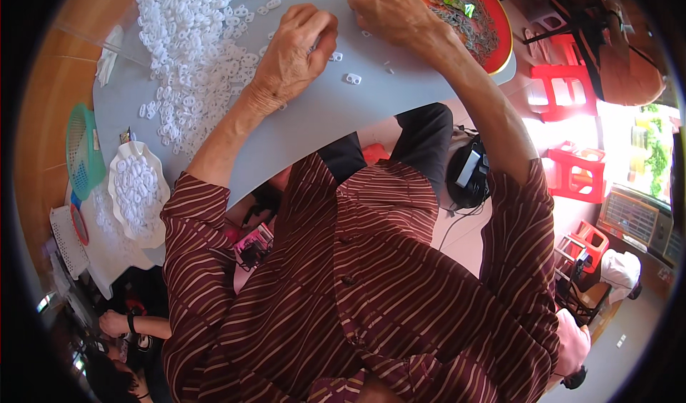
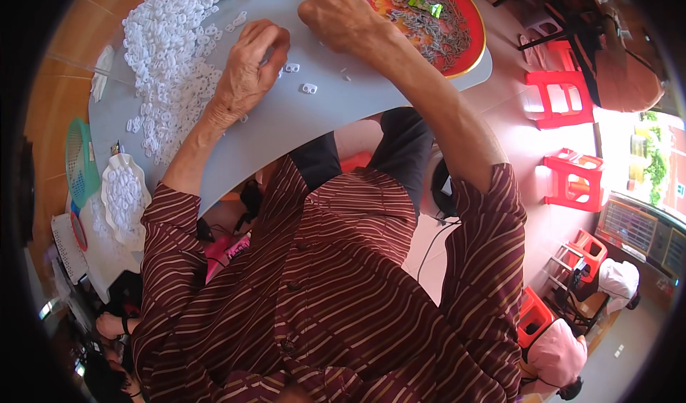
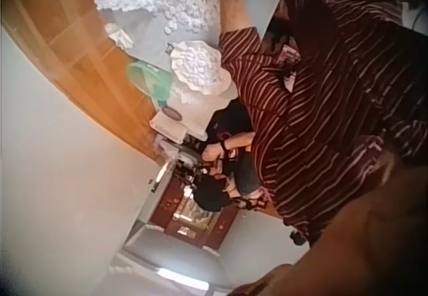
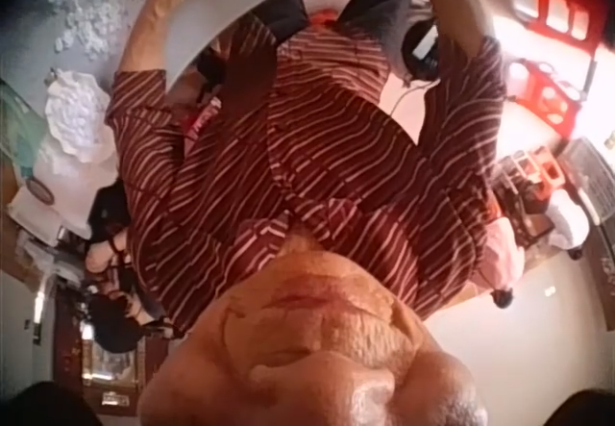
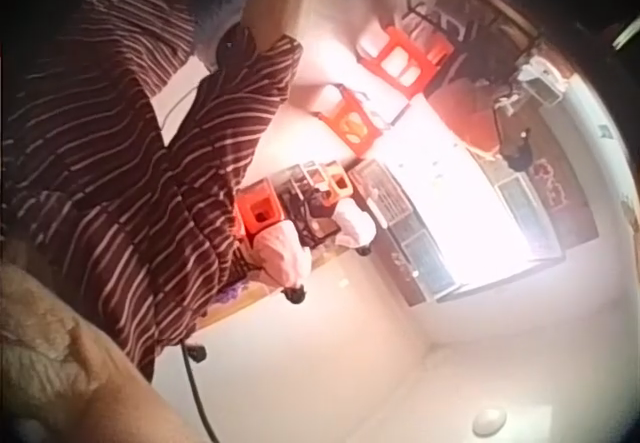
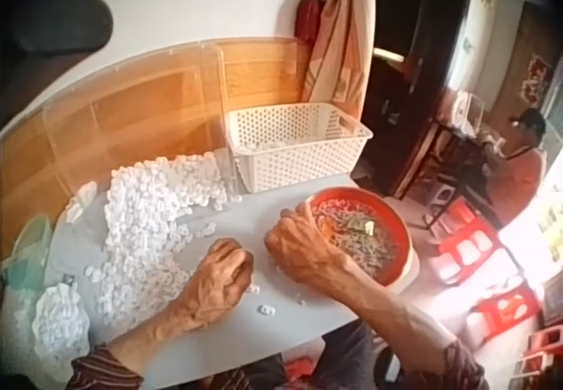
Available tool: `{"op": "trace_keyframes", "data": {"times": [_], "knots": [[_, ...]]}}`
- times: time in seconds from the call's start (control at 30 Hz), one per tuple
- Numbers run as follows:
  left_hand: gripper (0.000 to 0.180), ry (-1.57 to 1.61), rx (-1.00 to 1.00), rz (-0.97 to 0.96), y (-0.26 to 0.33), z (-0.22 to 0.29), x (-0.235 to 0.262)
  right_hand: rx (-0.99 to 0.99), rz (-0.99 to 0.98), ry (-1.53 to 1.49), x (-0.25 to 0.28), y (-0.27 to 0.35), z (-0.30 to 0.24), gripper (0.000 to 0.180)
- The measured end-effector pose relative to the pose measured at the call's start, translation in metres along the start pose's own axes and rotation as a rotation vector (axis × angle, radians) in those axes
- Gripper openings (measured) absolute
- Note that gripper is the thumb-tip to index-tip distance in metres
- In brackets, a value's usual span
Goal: Manually assembling small white plastic components by inserting metal pins or rings.
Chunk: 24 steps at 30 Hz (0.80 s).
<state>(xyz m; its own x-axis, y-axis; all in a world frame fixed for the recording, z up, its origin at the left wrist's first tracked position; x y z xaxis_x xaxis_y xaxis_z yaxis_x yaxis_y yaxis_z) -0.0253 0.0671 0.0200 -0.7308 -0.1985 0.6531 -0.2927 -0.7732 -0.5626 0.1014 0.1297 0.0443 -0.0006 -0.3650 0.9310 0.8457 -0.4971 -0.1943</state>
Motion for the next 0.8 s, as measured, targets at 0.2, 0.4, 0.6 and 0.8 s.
{"op": "trace_keyframes", "data": {"times": [0.2,0.4,0.6,0.8], "knots": [[0.006,0.056,0.054,0.009,-0.004,-0.006,0.003,0.005,0.178,-0.076,-0.006,0.005,0.002,0.016],[0.008,-0.023,0.027,0.03,0.0,-0.017,0.003,-0.01,0.227,-0.061,-0.006,0.003,0.002,0.018],[0.012,0.27,0.337,0.081,0.003,-0.022,0.004,-0.189,0.274,-0.626,0.026,0.012,0.0,0.016],[0.022,0.608,0.316,-0.004,-0.002,-0.014,0.006,-0.617,0.241,-1.27,0.007,0.024,-0.007,0.018]]}}
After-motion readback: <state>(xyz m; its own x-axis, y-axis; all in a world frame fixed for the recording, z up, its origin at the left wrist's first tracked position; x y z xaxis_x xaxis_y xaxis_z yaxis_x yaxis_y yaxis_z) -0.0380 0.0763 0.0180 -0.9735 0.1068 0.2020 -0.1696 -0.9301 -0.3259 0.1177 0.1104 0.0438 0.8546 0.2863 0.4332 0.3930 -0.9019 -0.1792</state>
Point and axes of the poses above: each hand's wrist, its own y-axis away from the middle knuckle, its own x-axis out of the back of the hand, z = x × y, the point moved 4 cm from there along -y, towards the middle knuckle, and after that the axes turned 2 degrees about x, right-handed, at the moved point
